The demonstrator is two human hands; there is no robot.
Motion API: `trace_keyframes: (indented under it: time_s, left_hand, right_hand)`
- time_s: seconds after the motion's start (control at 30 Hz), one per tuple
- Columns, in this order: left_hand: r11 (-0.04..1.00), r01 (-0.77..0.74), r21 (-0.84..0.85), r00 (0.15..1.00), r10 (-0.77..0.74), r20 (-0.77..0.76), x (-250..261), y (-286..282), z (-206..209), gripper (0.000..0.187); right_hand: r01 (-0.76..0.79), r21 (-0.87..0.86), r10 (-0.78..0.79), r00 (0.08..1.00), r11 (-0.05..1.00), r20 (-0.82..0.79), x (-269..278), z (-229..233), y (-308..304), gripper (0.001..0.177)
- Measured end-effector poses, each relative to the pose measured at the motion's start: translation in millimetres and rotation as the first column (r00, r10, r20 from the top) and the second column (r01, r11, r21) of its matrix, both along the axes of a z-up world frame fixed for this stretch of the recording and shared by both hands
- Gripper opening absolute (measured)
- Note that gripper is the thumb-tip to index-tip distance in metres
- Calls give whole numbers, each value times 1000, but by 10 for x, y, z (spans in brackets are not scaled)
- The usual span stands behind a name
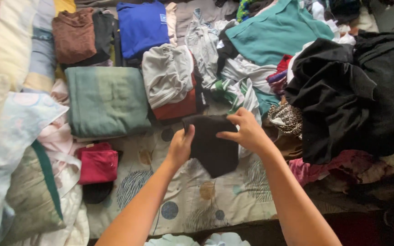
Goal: Folding various laundry items such as shirts and pants on a bed.
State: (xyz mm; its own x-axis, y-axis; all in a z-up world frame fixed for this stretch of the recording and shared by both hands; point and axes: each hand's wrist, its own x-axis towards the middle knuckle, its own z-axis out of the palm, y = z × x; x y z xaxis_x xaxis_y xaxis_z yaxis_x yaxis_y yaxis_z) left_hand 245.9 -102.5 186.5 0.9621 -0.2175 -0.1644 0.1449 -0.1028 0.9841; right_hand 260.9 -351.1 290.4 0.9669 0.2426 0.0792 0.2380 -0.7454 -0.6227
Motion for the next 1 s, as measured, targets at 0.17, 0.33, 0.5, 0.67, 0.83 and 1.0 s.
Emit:
trace_keyframes:
  time_s: [0.17,0.33,0.5,0.67,0.83,1.0]
  left_hand:
    - [912,-15,-409,931,-136,-339,-38,377,445,68]
    - [983,-40,-180,932,-29,-362,-243,684,-137,69]
    - [639,-279,-717,843,-194,-501,-445,687,63,73]
    - [868,-144,-475,890,-96,-445,-597,752,-330,50]
    - [951,25,-308,943,-126,-309,-690,997,410,36]
    - [948,-53,313,941,-57,333,-746,1048,813,25]
  right_hand:
    - [322,587,272,657,743,-703,76,136,242,43]
    - [761,489,266,411,426,-872,27,24,545,32]
    - [788,592,840,427,-165,-335,33,-1339,643,31]
    - [724,567,696,637,-394,-331,94,-2160,719,35]
    - [864,481,103,497,-147,-862,6,-732,729,60]
    - [163,716,256,861,679,-439,-249,-54,957,65]
